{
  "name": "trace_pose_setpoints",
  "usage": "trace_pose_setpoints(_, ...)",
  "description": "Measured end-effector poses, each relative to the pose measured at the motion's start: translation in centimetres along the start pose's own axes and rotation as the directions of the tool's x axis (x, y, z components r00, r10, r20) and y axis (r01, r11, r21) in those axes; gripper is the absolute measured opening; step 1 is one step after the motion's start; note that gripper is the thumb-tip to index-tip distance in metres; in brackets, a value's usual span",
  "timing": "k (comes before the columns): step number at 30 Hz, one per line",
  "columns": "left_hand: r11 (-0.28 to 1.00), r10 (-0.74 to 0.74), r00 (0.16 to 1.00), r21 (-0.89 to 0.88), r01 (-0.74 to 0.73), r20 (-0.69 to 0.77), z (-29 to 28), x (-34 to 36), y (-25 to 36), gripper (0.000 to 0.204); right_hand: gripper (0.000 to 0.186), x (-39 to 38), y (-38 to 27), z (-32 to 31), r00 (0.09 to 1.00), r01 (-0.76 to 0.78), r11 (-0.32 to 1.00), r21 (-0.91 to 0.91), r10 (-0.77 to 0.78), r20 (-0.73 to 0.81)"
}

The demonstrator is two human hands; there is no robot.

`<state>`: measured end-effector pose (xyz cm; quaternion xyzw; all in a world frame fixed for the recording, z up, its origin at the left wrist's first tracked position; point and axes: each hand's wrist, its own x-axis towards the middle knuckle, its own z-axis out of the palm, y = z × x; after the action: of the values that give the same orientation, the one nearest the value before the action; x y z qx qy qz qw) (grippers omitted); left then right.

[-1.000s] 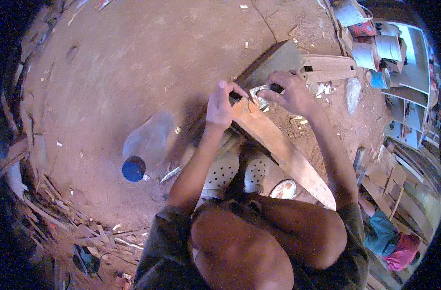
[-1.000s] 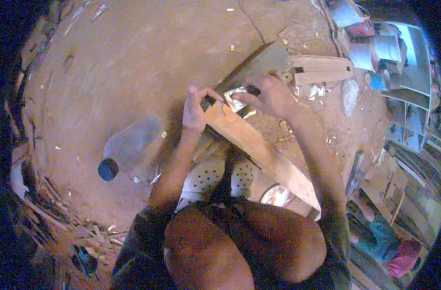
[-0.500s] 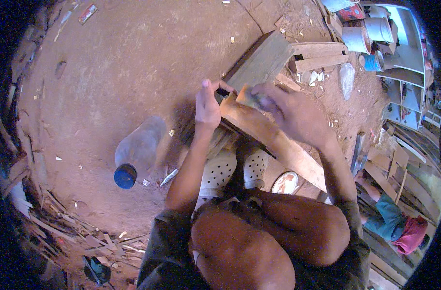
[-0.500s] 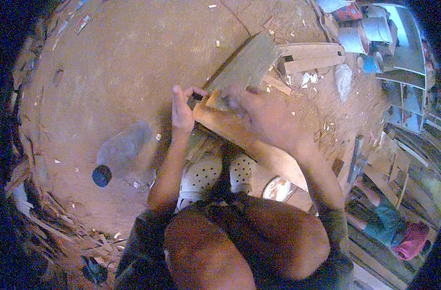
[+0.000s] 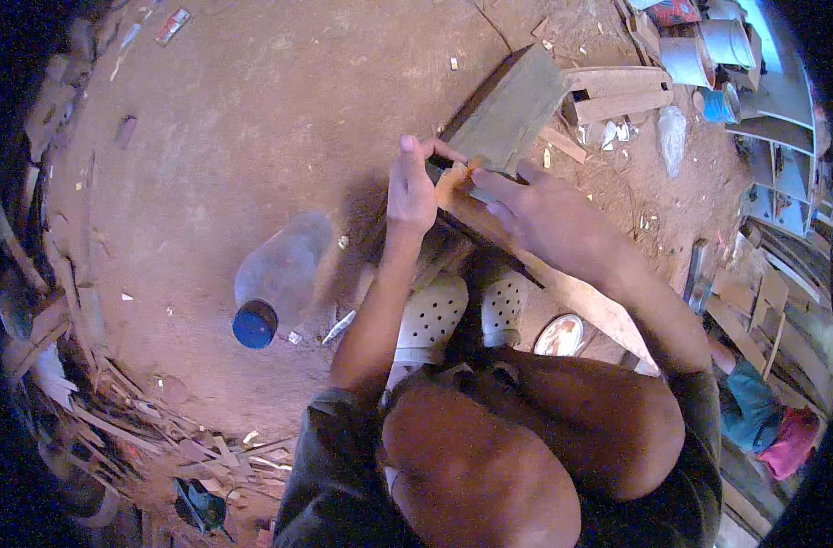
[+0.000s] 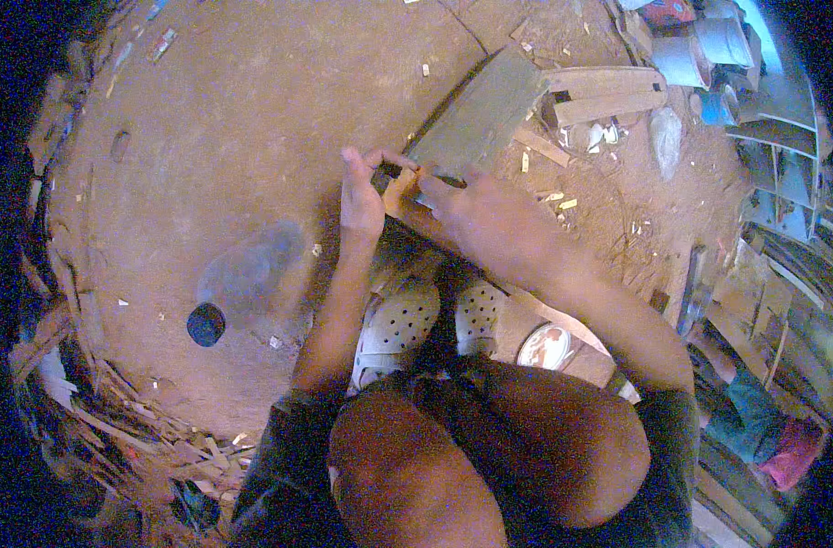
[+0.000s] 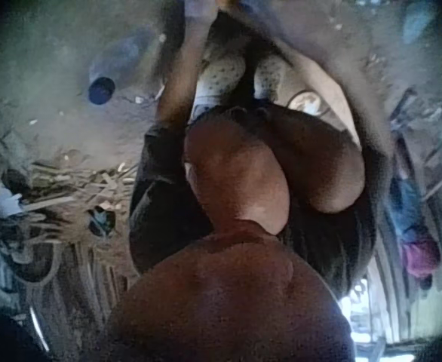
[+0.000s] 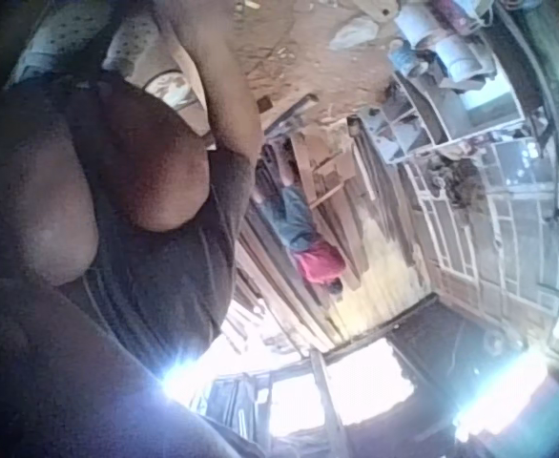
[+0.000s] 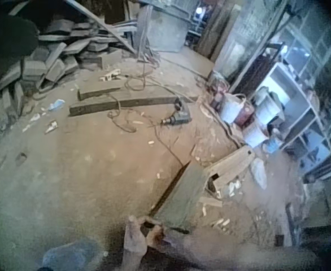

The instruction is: The person sits on the floor and applies a reddish-brown finish to a long wooden plank using a brush. They repeatedly dip the brush into a bucket of finish and apply it to the wood, occasionally turning the plank to coat different sides.

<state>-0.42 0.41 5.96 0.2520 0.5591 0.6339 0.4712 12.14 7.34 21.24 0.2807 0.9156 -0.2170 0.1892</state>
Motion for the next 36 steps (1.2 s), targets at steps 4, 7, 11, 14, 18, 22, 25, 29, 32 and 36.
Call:
trace_pose_setpoints(4, 0.999, -0.036, 0.999, -0.001, 0.036, 0.027, -0.5, -0.2, 0.5, 0.088, 0.036, -0.9, -1.2, -1.7, 0.988, -0.079, 0.997, 0.009, 0.077, 0.135)
trace_pose_setpoints(7, 0.999, -0.051, 0.998, 0.011, 0.051, 0.038, -0.6, -0.1, 0.6, 0.088, 0.034, -1.7, -0.7, -1.2, 0.977, -0.097, 0.995, -0.02, 0.099, 0.187)
trace_pose_setpoints(11, 0.998, -0.049, 0.997, -0.047, 0.052, 0.053, -0.6, 0.2, -0.6, 0.087, 0.03, -3.5, 1.0, -1.4, 0.977, 0.009, 1.0, 0.009, -0.011, 0.212)
trace_pose_setpoints(14, 0.999, -0.032, 0.997, -0.001, 0.032, 0.072, -0.8, 0.1, 0.2, 0.085, 0.034, -5.6, 2.7, -2.4, 0.969, 0.126, 0.989, 0.081, -0.14, 0.206)
trace_pose_setpoints(18, 0.995, 0.002, 0.997, 0.099, -0.01, 0.074, -0.7, -0.5, 1.0, 0.082, 0.047, -8.4, 2.7, -4.6, 0.968, -0.175, 0.831, 0.529, 0.046, 0.247)
trace_pose_setpoints(22, 1.0, 0.001, 1.0, 0.01, -0.001, 0.014, -1.9, -0.1, -0.3, 0.076, 0.048, -11.5, 3.1, -3.5, 0.907, -0.408, 0.403, 0.819, 0.284, 0.312)
trace_pose_setpoints(25, 0.995, 0.081, 0.995, -0.048, -0.084, -0.054, -1.8, -0.1, -0.4, 0.07, 0.04, -13.6, 3.5, -2.1, 0.828, -0.367, 0.137, 0.92, 0.499, 0.255)
trace_pose_setpoints(29, 0.988, 0.153, 0.987, 0.037, -0.151, -0.057, -2.9, -1.1, 0.9, 0.067, 0.031, -15.5, 4.1, 1.2, 0.765, -0.115, -0.1, 0.988, 0.626, 0.152)
trace_pose_setpoints(32, 0.977, 0.198, 0.978, 0.093, -0.192, -0.062, -3.1, -1.6, 2.0, 0.067, 0.037, -16.1, 4.2, 3.6, 0.761, -0.011, -0.15, 0.989, 0.64, 0.105)
trace_pose_setpoints(36, 0.972, 0.208, 0.971, 0.135, -0.192, -0.115, -3.8, -1.6, 2.9, 0.068, 0.039, -15.5, 3.2, 5.8, 0.759, 0.152, -0.316, 0.937, 0.645, 0.094)
